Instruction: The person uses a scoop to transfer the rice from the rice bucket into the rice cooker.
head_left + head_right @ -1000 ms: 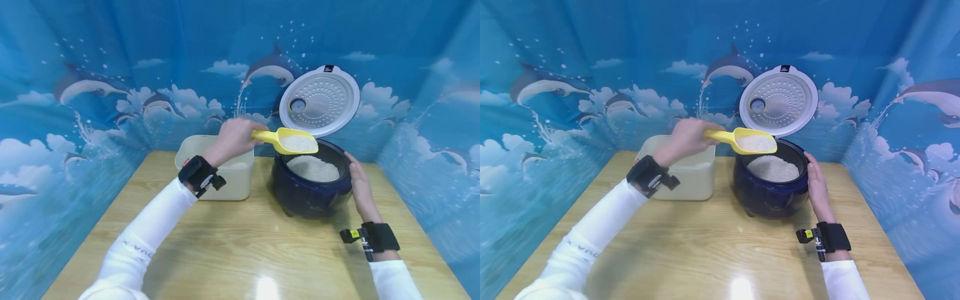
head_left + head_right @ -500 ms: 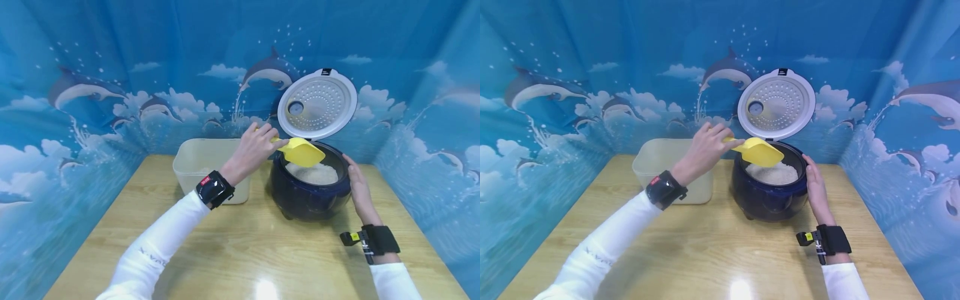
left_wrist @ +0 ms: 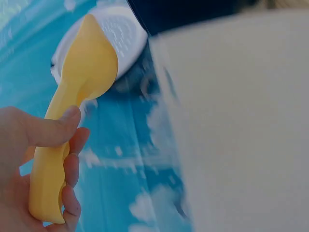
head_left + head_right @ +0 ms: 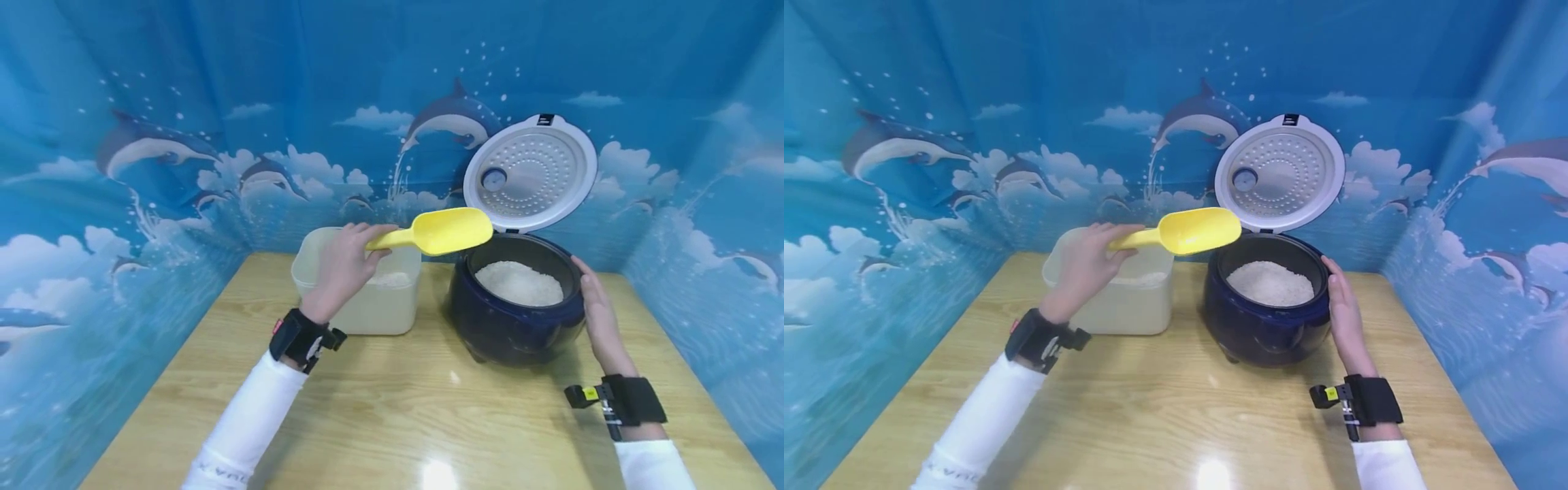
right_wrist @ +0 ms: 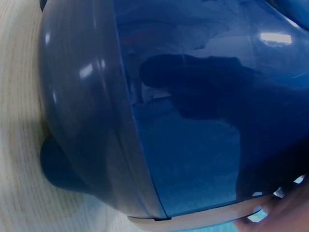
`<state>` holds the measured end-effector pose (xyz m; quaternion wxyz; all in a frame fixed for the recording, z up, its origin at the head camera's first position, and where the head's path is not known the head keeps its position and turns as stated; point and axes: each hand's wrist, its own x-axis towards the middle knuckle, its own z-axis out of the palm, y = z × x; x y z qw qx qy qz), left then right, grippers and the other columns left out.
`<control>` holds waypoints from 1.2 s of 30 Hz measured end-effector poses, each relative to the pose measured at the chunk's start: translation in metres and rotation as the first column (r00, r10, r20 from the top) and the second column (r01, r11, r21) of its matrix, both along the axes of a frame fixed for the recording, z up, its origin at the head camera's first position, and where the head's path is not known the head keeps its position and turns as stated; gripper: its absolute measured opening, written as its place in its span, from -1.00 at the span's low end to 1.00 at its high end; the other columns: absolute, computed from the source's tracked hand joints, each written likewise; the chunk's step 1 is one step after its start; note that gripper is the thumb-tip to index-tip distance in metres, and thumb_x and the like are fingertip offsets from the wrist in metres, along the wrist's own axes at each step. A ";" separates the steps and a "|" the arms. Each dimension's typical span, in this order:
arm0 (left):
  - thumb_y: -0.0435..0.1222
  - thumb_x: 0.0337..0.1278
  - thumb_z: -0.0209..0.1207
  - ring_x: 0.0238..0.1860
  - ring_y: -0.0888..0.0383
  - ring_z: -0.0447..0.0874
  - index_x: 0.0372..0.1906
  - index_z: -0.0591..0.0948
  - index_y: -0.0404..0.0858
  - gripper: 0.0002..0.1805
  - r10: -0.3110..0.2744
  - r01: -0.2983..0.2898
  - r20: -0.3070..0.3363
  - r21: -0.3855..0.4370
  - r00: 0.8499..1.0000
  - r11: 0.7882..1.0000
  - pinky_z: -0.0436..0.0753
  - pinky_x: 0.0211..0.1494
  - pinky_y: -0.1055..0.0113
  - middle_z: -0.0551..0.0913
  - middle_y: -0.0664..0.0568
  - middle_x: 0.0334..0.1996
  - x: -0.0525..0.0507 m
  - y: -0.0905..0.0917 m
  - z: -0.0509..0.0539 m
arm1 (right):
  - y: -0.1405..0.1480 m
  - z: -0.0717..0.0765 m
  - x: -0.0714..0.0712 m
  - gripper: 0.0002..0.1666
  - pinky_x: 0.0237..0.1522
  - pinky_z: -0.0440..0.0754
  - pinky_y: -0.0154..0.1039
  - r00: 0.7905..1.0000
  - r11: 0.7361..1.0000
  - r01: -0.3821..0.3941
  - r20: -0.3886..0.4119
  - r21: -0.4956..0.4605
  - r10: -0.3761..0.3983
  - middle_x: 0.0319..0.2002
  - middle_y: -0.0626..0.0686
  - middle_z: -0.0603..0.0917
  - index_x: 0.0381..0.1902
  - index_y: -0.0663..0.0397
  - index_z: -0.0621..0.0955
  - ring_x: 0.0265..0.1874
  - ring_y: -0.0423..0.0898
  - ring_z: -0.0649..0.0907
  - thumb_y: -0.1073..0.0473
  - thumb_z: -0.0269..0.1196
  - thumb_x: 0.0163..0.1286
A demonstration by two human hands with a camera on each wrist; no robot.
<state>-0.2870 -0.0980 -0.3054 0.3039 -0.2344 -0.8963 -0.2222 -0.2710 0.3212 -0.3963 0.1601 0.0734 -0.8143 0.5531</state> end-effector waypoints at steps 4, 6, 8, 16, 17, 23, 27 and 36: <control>-0.25 0.10 0.46 -0.12 -0.04 0.72 0.20 0.68 -0.10 -0.49 0.073 -0.073 -0.004 0.048 0.997 0.996 0.63 -0.10 0.09 0.76 -0.08 0.00 0.005 -0.040 -0.013 | 0.004 0.001 0.002 -0.31 0.55 -0.20 -0.01 1.000 1.000 0.007 -0.004 0.005 -0.007 0.61 0.24 -0.01 0.62 0.12 0.07 0.59 0.13 -0.05 -0.09 -0.34 0.71; -0.24 0.13 0.44 -0.25 -0.06 0.70 0.22 0.66 -0.14 -0.49 0.109 -0.109 0.012 0.082 0.994 0.991 0.60 -0.22 0.10 0.77 -0.13 -0.07 0.009 -0.060 -0.019 | 0.006 0.001 0.003 -0.31 0.55 -0.20 -0.02 1.000 1.000 0.007 -0.005 0.003 -0.007 0.61 0.23 -0.01 0.62 0.12 0.08 0.59 0.11 -0.04 -0.09 -0.34 0.71; -0.23 0.17 0.42 -0.44 -0.05 0.61 0.23 0.64 -0.20 -0.50 0.152 -0.156 0.048 0.104 0.987 0.982 0.50 -0.37 0.15 0.75 -0.18 -0.21 0.013 -0.079 -0.020 | 0.008 0.002 0.004 -0.31 0.55 -0.21 -0.03 1.000 1.000 0.007 -0.007 0.004 -0.007 0.61 0.25 -0.02 0.62 0.12 0.07 0.59 0.08 -0.05 -0.09 -0.35 0.71; -0.15 0.27 0.35 -0.67 0.09 0.24 0.19 0.65 -0.20 -0.57 0.288 -0.272 0.151 -0.118 0.946 0.955 0.20 -0.56 0.25 0.56 -0.08 -0.56 0.023 -0.132 0.000 | 0.014 0.002 0.006 -0.32 0.55 -0.19 -0.08 1.000 1.000 0.024 -0.017 0.006 -0.023 0.61 0.22 -0.02 0.62 0.09 0.06 0.57 -0.04 -0.01 -0.08 -0.34 0.71; -0.14 0.27 0.35 -0.69 0.09 0.22 0.19 0.66 -0.20 -0.57 0.281 -0.259 0.152 -0.150 0.948 0.954 0.18 -0.58 0.25 0.56 -0.07 -0.56 0.023 -0.134 0.003 | 0.014 0.003 0.006 -0.32 0.55 -0.19 -0.08 0.999 1.000 0.027 -0.018 0.003 -0.027 0.61 0.21 -0.01 0.62 0.09 0.07 0.57 -0.07 0.00 -0.08 -0.34 0.71; -0.24 0.24 0.38 -0.62 0.03 0.48 0.12 0.72 -0.20 -0.64 0.238 -0.180 0.131 -0.350 0.962 0.919 0.45 -0.59 0.19 0.76 -0.19 -0.28 0.010 -0.128 0.023 | 0.014 0.003 0.008 -0.33 0.55 -0.16 -0.14 0.999 0.999 0.038 -0.025 -0.006 -0.038 0.61 0.21 0.00 0.62 0.09 0.08 0.54 -0.19 0.04 -0.08 -0.33 0.71; -0.39 0.18 0.37 -0.55 0.04 0.51 -0.03 0.79 -0.21 -0.76 0.227 -0.140 0.124 -0.490 0.966 0.861 0.51 -0.52 0.23 0.75 -0.17 -0.34 0.000 -0.113 0.036 | 0.011 0.002 0.007 -0.33 0.54 -0.14 -0.19 0.999 0.999 0.035 -0.020 -0.015 -0.036 0.60 0.23 0.01 0.61 0.13 0.10 0.54 -0.17 0.05 -0.06 -0.33 0.71; -0.56 0.26 0.18 -0.49 0.04 0.47 -0.37 0.75 -0.33 -0.81 0.307 -0.120 0.181 -0.651 0.934 0.750 0.54 -0.31 0.17 0.66 -0.10 -0.51 -0.019 -0.090 0.032 | -0.001 -0.002 0.001 -0.33 0.55 -0.17 -0.05 1.000 1.000 0.004 -0.013 -0.017 -0.004 0.60 0.25 0.01 0.61 0.12 0.09 0.58 0.03 0.00 -0.05 -0.33 0.71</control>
